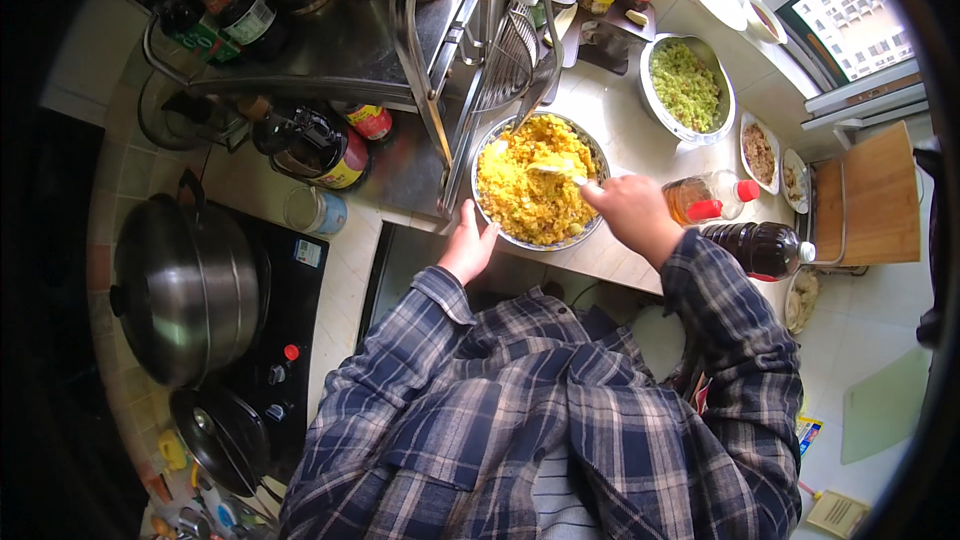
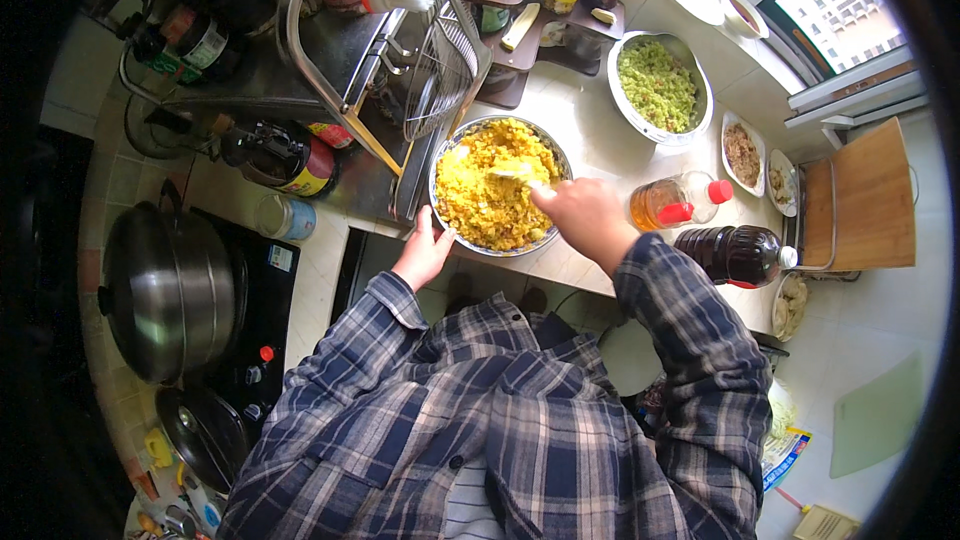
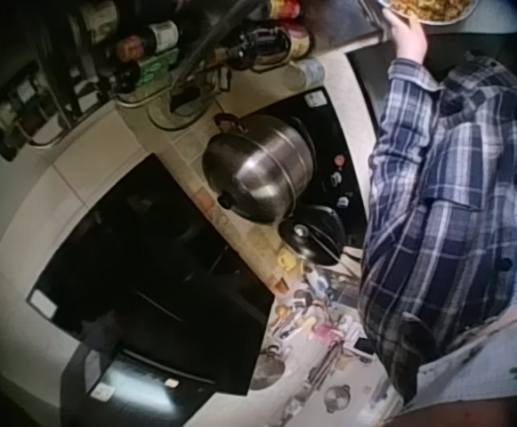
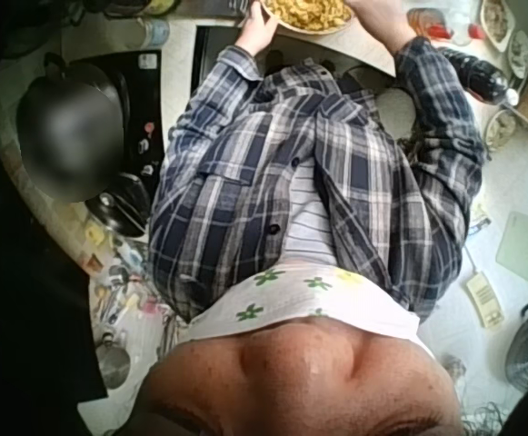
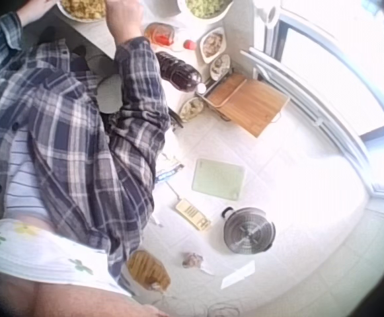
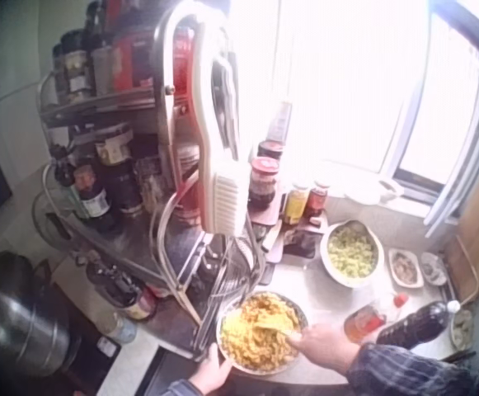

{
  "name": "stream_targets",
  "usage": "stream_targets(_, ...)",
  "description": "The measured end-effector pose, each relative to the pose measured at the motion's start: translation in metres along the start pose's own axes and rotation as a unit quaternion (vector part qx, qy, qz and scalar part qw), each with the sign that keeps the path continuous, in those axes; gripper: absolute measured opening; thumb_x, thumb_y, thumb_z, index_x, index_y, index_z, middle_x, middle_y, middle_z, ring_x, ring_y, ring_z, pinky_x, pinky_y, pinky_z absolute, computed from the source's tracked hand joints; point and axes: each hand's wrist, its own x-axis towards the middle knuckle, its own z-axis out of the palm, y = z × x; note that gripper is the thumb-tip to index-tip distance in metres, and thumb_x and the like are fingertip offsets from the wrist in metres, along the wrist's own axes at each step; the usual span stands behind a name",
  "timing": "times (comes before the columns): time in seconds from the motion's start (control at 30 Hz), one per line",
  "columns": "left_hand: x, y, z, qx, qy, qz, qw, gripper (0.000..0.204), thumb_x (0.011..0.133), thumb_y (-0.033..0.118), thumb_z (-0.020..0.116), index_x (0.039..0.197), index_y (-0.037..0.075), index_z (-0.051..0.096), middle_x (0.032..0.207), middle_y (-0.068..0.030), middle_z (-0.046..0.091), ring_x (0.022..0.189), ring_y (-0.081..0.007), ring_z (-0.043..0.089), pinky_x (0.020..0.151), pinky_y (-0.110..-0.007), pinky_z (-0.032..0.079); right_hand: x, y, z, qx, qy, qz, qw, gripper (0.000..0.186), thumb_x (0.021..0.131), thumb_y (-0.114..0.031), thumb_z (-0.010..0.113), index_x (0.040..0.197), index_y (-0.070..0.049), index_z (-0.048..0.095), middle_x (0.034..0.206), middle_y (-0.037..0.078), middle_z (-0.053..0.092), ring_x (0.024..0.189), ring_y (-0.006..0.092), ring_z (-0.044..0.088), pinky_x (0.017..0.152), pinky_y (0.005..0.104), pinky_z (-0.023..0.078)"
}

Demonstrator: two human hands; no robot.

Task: The person mixes yellow rice in a metal bowl using a white plastic spoon. They add liquid seasonings from two bottles and continue stirring to combine the ingredients.

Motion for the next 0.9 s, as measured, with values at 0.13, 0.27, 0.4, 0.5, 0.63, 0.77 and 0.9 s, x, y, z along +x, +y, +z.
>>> stream_targets(0.13,0.001,-0.005,0.001,0.004,0.006,0.014,1.0,0.075,0.094,0.029,0.06,0.148,0.0,0.016,0.119,-0.034,0.059,0.109,-0.045,0.06,0.096,-0.046,0.046,-0.015,-0.009,-0.018,0.158,0.037,0.121,0.979,0.005,0.088,-0.017,0.057,0.09,-0.013,0.054,0.06,0.012,0.058,0.058,0.0327,0.062,0.052,0.0456,0.048)
stream_targets(0.27,0.002,-0.008,0.003,0.049,0.032,0.029,0.998,0.066,0.095,0.02,0.06,0.144,-0.001,0.021,0.096,-0.0204,0.068,0.087,-0.0305,0.068,0.08,-0.04,0.051,-0.015,-0.047,-0.02,0.264,0.036,0.15,0.952,0.009,0.089,-0.018,0.057,0.09,-0.011,0.051,0.061,0.013,0.06,0.058,0.0345,0.062,0.051,0.0484,0.048)
stream_targets(0.4,0.002,-0.006,0.004,0.06,0.035,0.018,0.997,0.067,0.095,0.02,0.06,0.144,-0.001,0.021,0.093,-0.0194,0.067,0.084,-0.029,0.067,0.078,-0.04,0.051,-0.005,-0.075,-0.009,0.289,0.057,0.125,0.947,0.011,0.086,-0.017,0.059,0.091,-0.011,0.051,0.062,0.011,0.061,0.058,0.0327,0.064,0.052,0.0462,0.049)
stream_targets(0.5,-0.001,-0.003,0.003,0.058,0.035,0.011,0.998,0.068,0.095,0.02,0.06,0.145,-0.001,0.02,0.094,-0.0194,0.068,0.085,-0.0288,0.067,0.079,-0.04,0.051,0.003,-0.085,0.005,0.262,0.033,0.124,0.957,0.013,0.084,-0.017,0.061,0.093,-0.012,0.053,0.062,0.01,0.062,0.058,0.0309,0.065,0.052,0.045,0.05)
stream_targets(0.63,-0.002,0.001,0.001,0.023,0.014,0.004,1.0,0.073,0.094,0.027,0.06,0.147,0.001,0.018,0.106,-0.0285,0.063,0.099,-0.0391,0.064,0.088,-0.044,0.049,0.017,-0.079,0.021,0.216,-0.016,0.164,0.962,0.013,0.084,-0.017,0.06,0.096,-0.013,0.054,0.062,0.011,0.062,0.058,0.0318,0.064,0.052,0.0455,0.05)
stream_targets(0.77,-0.005,0.004,-0.003,0.005,-0.004,-0.007,1.0,0.075,0.094,0.03,0.06,0.148,0.002,0.017,0.112,-0.0324,0.062,0.102,-0.0444,0.063,0.091,-0.046,0.048,0.015,-0.059,0.015,0.207,0.003,0.215,0.954,0.011,0.088,-0.018,0.057,0.097,-0.012,0.055,0.061,0.014,0.061,0.058,0.0344,0.063,0.052,0.0471,0.049)
stream_targets(0.9,-0.005,0.008,-0.004,0.008,-0.009,-0.01,1.0,0.074,0.094,0.03,0.061,0.147,0.002,0.017,0.112,-0.0321,0.062,0.102,-0.044,0.063,0.09,-0.046,0.049,0.017,-0.041,-0.001,0.17,0.038,0.224,0.959,0.008,0.087,-0.018,0.058,0.092,-0.012,0.056,0.059,0.014,0.06,0.057,0.0352,0.062,0.051,0.048,0.048)
